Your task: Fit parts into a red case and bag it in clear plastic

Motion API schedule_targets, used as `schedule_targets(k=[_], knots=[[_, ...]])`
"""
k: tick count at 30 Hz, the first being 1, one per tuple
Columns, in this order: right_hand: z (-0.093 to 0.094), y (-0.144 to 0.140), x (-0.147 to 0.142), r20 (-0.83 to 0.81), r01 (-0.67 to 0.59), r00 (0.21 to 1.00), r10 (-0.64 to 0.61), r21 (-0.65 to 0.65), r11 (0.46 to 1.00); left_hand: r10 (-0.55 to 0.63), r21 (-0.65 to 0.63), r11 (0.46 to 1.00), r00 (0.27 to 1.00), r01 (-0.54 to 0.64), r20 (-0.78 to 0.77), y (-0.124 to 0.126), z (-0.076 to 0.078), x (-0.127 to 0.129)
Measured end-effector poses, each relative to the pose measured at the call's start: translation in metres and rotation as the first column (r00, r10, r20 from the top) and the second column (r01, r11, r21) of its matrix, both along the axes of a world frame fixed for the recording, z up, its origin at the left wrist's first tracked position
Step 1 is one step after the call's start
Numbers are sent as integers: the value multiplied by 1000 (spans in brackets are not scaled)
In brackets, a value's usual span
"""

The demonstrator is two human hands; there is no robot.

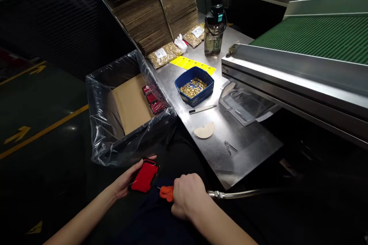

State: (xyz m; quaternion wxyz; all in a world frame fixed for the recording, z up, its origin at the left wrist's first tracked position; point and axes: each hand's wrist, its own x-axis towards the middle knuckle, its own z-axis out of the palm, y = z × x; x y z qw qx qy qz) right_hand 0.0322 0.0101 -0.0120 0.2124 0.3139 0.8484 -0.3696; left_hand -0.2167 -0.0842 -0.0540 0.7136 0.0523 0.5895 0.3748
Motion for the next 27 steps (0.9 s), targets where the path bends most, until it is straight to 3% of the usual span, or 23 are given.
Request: schedule_targets(k=[5, 8, 9, 11, 14, 16, 17, 19, 21, 22, 25, 27], knots=[[4, 3, 8, 69, -37, 997, 36, 13, 999, -37, -13, 999, 999, 37, 28, 2, 3, -5], [13, 14, 22, 85, -42, 995, 43, -10, 999, -208, 83, 971, 965, 223, -157, 11, 19, -2], [18, 19, 27, 89, -39, 995, 40, -17, 999, -284, 142, 934, 922, 328, -263, 16, 27, 2], [28, 32, 35, 90, -14, 996, 15, -10, 1000, -410, 241, 810, 810, 534, -420, 26, 42, 14], [48, 51, 39, 56, 24, 998, -23, -3, 1000, -554, 275, 622, 661, 733, -506, 43, 56, 34], [60, 59, 40, 42, 19, 999, -19, -12, 1000, -586, 267, 587, 629, 764, -512, 53, 56, 39], [66, 60, 41, 45, 18, 999, -18, -9, 1000, -570, 269, 619, 657, 738, -493, 57, 55, 39], [73, 56, 49, 68, 40, 997, -40, 6, 999, -467, 261, 769, 792, 583, -393, 62, 49, 34], [74, 45, 66, 114, 74, 991, -70, -23, 997, -273, 184, 933, 942, 309, -197, 64, 42, 31], [71, 37, 77, 149, 91, 985, -81, -56, 994, -177, 113, 977, 983, 182, -55, 64, 38, 31], [55, 14, 123, 191, 201, 963, -187, -55, 978, 15, -41, 999, 960, -3, 280, 64, 27, 42], [41, 6, 162, 122, 319, 935, -334, 128, 939, 57, -71, 997, 920, -32, 387, 67, 22, 60]])
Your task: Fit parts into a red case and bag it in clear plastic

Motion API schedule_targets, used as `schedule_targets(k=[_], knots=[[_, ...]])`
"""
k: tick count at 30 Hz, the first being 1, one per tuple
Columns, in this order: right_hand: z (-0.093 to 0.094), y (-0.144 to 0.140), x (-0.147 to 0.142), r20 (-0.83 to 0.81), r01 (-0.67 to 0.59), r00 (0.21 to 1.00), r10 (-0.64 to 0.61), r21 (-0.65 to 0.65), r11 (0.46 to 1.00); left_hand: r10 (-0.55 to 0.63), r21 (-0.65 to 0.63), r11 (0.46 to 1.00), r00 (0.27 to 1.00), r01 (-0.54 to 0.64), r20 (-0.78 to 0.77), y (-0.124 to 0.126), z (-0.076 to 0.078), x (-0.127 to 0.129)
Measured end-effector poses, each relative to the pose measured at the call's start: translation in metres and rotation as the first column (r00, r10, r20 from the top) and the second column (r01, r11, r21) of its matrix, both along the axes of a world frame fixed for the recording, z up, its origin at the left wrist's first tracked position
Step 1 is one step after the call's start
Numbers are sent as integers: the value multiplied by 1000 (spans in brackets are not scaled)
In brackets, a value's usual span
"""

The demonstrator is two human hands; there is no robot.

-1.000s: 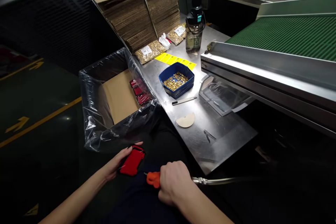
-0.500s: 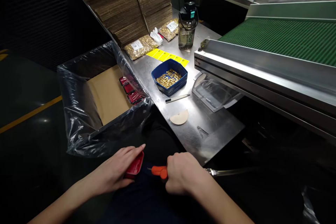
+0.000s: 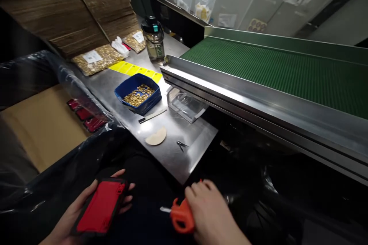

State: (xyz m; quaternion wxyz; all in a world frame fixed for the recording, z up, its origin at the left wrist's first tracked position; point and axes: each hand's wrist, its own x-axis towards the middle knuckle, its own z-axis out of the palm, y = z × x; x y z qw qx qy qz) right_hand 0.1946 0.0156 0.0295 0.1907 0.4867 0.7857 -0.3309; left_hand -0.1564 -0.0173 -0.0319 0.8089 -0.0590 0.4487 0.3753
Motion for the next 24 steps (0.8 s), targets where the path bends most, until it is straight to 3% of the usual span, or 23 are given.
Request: schedule_targets(k=[2, 4, 9, 12, 14, 18, 24], knots=[[-16, 3, 41, 81, 56, 994, -78, 240, 969, 10, -4, 1000, 998, -10, 69, 7, -3, 23], [-36, 15, 77, 250, 11, 962, -105, 352, 936, -6, 13, 1000, 995, 4, 101, 16, -5, 46], [-115, 53, 117, 424, 16, 889, -171, 345, 939, -108, 131, 988, 980, 86, 167, 29, -1, 88], [-159, 61, 121, 465, 66, 851, -243, 363, 929, -141, 174, 979, 971, 107, 194, 25, 3, 98], [-178, 61, 125, 478, 96, 828, -292, 393, 915, -144, 174, 978, 972, 112, 187, 20, 4, 98], [-195, 54, 132, 471, 121, 812, -345, 443, 888, -131, 125, 986, 980, 113, 152, 10, 2, 96], [-194, 47, 135, 439, 122, 823, -361, 484, 867, -136, 84, 988, 985, 128, 104, 9, -1, 97]])
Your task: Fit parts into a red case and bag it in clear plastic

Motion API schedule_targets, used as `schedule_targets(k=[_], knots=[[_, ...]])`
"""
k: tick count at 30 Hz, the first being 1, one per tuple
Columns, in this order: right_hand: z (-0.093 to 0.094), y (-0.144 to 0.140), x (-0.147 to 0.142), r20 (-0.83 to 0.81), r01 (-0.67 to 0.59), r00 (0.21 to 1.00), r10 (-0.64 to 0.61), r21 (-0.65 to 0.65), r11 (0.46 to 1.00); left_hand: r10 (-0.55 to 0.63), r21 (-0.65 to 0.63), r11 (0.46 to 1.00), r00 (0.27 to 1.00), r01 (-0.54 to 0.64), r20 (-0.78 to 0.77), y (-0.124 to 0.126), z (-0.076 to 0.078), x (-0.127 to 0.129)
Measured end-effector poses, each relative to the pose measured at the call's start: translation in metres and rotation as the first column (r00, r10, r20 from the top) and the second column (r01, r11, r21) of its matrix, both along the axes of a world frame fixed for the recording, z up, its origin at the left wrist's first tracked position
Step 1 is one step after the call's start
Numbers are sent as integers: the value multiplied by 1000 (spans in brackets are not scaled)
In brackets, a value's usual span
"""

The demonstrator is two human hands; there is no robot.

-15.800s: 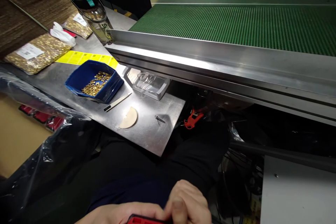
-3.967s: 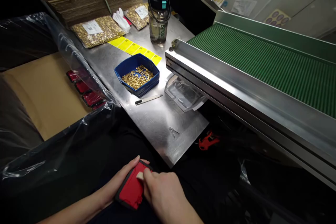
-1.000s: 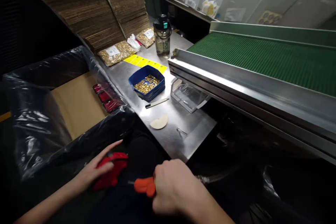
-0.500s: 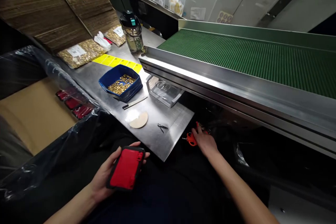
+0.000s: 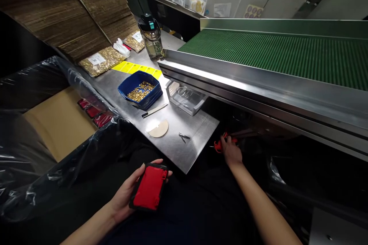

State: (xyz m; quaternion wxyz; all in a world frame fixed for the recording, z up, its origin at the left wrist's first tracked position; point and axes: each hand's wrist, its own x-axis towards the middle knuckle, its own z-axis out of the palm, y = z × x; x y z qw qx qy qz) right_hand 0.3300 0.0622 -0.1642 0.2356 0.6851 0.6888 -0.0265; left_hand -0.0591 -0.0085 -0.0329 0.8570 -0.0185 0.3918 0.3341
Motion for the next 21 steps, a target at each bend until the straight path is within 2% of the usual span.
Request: schedule_targets(k=[16, 21], knots=[[-1, -6, 4, 26, 28, 999, -29, 35, 999, 37, -84, 996, 998, -41, -54, 3, -10, -6], [0, -7, 5, 19, 31, 999, -32, 50, 998, 74, -110, 991, 994, -82, -78, 8, -8, -5]])
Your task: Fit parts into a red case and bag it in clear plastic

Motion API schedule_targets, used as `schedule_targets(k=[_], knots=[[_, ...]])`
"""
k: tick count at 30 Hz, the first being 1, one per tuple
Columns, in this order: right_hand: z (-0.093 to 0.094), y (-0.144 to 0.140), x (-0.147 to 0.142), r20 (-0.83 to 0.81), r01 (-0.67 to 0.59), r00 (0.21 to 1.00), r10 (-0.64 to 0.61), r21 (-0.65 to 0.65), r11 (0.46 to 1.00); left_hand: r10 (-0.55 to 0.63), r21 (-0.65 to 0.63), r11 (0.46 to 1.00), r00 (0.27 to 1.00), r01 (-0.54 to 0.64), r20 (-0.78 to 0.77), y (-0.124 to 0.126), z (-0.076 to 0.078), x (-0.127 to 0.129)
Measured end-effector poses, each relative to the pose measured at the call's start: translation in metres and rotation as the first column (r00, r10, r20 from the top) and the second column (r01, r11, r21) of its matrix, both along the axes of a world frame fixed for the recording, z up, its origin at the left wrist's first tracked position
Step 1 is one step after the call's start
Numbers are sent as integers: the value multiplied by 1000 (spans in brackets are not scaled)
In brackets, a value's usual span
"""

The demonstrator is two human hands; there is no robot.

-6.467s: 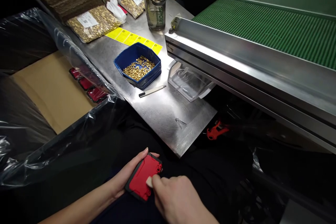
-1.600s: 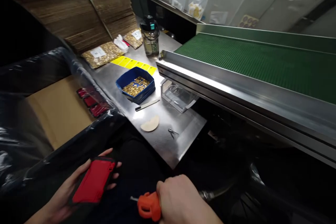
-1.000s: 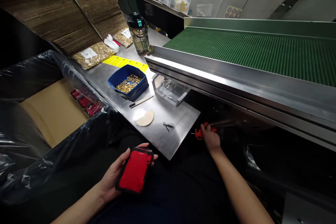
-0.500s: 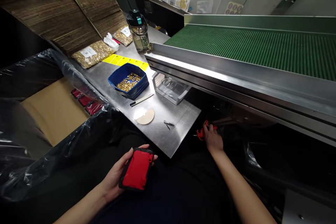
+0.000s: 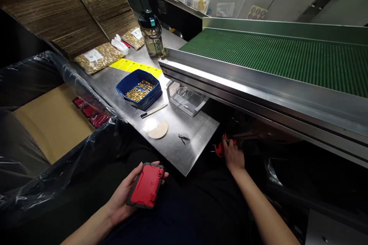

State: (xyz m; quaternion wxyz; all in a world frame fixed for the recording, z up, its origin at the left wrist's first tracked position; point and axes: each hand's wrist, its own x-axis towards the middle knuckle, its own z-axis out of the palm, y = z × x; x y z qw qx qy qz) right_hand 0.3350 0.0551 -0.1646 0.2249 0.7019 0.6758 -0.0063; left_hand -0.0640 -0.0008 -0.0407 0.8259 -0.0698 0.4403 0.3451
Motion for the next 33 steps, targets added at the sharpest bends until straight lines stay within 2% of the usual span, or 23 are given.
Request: schedule_targets(k=[6, 11, 15, 16, 17, 18, 19, 20, 21, 22, 24, 27, 30, 33], knots=[[11, -2, -4, -44, 25, 999, -23, 39, 999, 28, -50, 998, 1000, -27, 14, 6, 0, -1], [45, -18, -15, -158, 127, 982, -104, 138, 982, 18, -42, 999, 1000, -18, 20, 8, -7, -7], [73, -36, -53, -409, 295, 890, -199, 186, 937, -31, -40, 999, 999, 32, 26, 20, -20, 5], [78, -40, -70, -524, 326, 827, -204, 151, 933, -52, -12, 999, 998, 52, 18, 26, -24, 11], [83, -44, -88, -650, 337, 732, -205, 84, 938, -74, 28, 997, 997, 73, 8, 33, -28, 19], [86, -48, -108, -824, 363, 513, -239, -45, 931, -90, 76, 993, 996, 90, -1, 39, -31, 28], [88, -51, -129, -922, 337, 258, -289, -194, 921, -99, 127, 987, 995, 99, -9, 45, -34, 36], [88, -54, -148, -942, 274, 58, -331, -304, 912, -98, 176, 979, 995, 99, -16, 50, -36, 43], [88, -57, -165, -932, 237, -75, -355, -362, 901, -95, 218, 971, 995, 96, -15, 53, -38, 49], [85, -60, -179, -912, 243, -155, -379, -407, 880, -101, 254, 962, 995, 100, -12, 55, -39, 53], [75, -67, -196, -883, 370, -255, -395, -466, 804, -173, 303, 939, 985, 165, -2, 56, -42, 55], [54, -79, -199, -847, 562, -375, -377, -532, 634, -346, 332, 878, 937, 344, -55, 60, -51, 48], [38, -87, -191, -828, 646, -432, -358, -561, 518, -410, 299, 841, 892, 450, -189, 76, -61, 47], [32, -84, -187, -828, 715, -455, -329, -560, 419, -419, 302, 822, 872, 483, -253, 100, -66, 59]])
